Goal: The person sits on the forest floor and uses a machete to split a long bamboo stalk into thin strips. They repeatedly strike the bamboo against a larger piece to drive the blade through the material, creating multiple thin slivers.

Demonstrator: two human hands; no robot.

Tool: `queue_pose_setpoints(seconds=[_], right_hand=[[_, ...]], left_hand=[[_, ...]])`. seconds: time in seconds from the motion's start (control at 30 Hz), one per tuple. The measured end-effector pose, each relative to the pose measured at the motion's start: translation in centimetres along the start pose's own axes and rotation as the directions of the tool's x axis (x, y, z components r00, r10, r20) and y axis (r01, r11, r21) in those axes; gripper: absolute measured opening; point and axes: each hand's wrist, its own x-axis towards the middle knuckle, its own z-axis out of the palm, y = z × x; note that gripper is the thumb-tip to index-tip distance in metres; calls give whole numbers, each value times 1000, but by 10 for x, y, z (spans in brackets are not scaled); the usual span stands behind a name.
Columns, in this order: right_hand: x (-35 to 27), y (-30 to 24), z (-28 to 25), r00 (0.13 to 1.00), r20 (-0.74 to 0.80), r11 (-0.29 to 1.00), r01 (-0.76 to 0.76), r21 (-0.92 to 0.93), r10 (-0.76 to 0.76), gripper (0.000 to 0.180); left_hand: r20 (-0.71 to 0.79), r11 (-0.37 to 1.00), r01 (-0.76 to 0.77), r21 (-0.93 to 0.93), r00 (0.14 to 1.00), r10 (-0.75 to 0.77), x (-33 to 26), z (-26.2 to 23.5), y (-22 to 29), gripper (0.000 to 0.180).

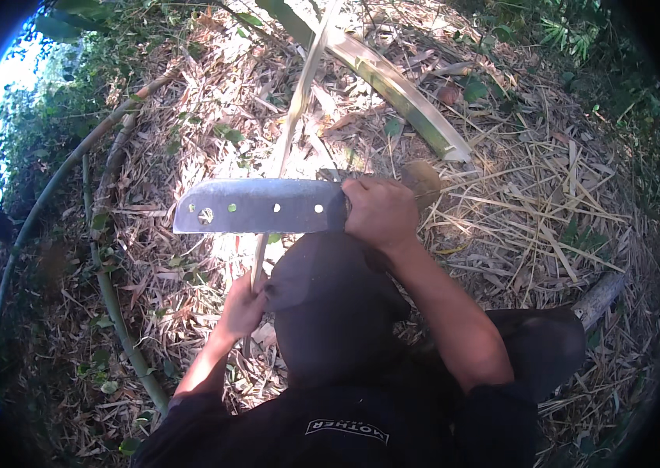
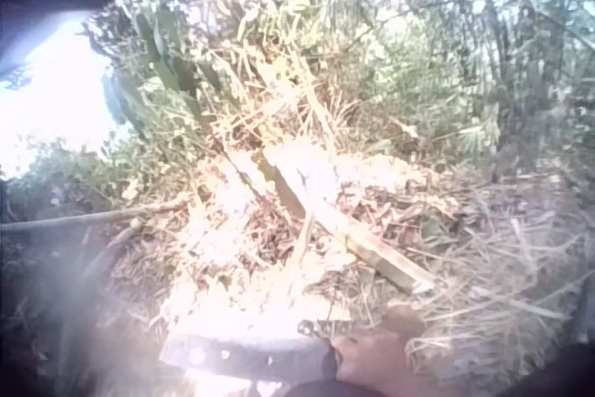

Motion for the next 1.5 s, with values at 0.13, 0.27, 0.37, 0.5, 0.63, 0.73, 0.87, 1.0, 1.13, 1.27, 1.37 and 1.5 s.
queue_pose_setpoints(seconds=[0.13, 0.27, 0.37, 0.5, 0.63, 0.73, 0.87, 1.0, 1.13, 1.27, 1.37, 1.5], right_hand=[[2, -7, -1, 994, -66, 996, 89, -13, -89, 15], [-2, 0, -8, 991, -112, 996, 75, -42, -79, 15], [-4, 3, -13, 999, -50, 997, -14, -74, 11, 14], [-10, 12, -11, 994, -57, 996, -93, -7, 93, 14], [-12, 11, 4, 992, 8, 991, -126, -47, 127, 13], [-10, 1, 7, 992, -12, 991, -130, -30, 129, 12], [-7, -1, 9, 997, -10, 998, -70, -2, 70, 16], [-7, -5, -3, 999, -49, 996, -3, -84, -1, 11], [-9, -7, -9, 998, -55, 998, -17, -54, 14, 12], [-5, -9, -16, 1000, -19, 998, 3, -61, -4, 12], [-3, -8, -14, 999, 34, 998, 13, -58, -11, 13], [1, -6, -11, 997, 18, 997, 72, -33, -72, 13]], left_hand=[[8, 881, -410, 236, 907, 420, 88, 10, -1, 21], [137, 703, -590, 398, 795, 590, 91, 16, 3, 15], [179, 993, 115, 28, 977, -118, 54, 9, 18, 9], [201, 984, 77, 159, 974, -109, -57, 5, -26, 23], [228, 918, 372, 137, 890, -394, -140, -3, -9, 30], [136, 938, 305, 168, 935, -328, -132, -3, -12, 32], [73, 955, 289, -64, 956, -284, -51, -4, -23, 21], [-63, 986, 122, -111, 990, -129, 53, -3, 32, 18], [-29, 876, -403, 264, 905, 425, 98, -1, 14, 20], [121, 740, -488, 462, 862, 492, 108, 6, 12, 22], [184, 649, -486, 585, 859, 478, 103, 10, 6, 27], [109, 879, -272, 393, 962, 249, 96, 7, 15, 22]])
